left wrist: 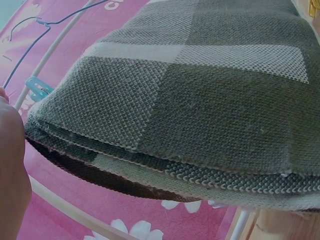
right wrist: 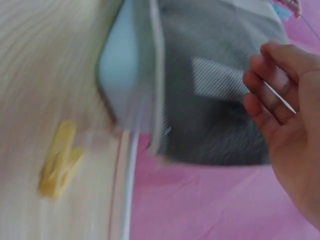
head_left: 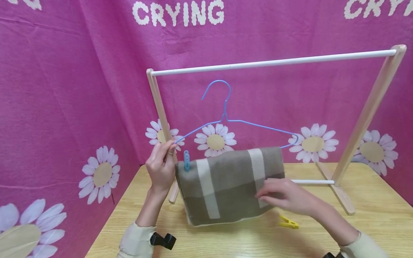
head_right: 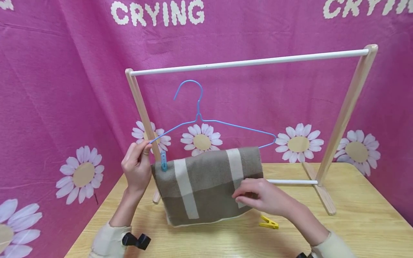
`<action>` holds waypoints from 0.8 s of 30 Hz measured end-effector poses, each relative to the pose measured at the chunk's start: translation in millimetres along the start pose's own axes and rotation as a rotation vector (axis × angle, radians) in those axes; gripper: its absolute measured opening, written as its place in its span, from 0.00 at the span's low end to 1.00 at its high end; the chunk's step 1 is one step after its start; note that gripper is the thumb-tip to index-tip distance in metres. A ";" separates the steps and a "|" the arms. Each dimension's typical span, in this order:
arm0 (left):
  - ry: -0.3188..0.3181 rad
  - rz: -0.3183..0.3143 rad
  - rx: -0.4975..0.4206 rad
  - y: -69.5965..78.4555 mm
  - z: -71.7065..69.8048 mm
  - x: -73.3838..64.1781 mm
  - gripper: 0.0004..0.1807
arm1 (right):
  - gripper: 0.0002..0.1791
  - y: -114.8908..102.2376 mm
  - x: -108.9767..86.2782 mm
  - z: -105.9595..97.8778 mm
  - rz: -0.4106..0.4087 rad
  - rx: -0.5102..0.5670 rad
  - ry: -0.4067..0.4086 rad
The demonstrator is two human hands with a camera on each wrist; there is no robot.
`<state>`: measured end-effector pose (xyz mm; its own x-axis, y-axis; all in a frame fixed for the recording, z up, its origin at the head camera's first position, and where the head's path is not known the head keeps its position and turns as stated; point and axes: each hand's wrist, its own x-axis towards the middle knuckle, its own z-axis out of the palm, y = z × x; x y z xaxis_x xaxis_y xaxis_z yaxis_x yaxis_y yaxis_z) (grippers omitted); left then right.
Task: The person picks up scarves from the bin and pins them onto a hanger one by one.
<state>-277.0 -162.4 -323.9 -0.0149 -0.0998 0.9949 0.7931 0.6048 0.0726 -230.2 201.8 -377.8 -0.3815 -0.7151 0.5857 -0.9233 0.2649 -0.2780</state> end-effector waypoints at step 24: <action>-0.016 0.004 -0.021 -4.9 -0.1 -2.7 0.11 | 0.14 41.3 -90.4 9.5 0.374 0.029 -0.304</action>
<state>-280.8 -165.2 -327.0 -0.0212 -0.0847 0.9962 0.8056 0.5886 0.0672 -233.3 271.3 -449.5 -0.6532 -0.7319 0.1940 -0.7221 0.5250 -0.4506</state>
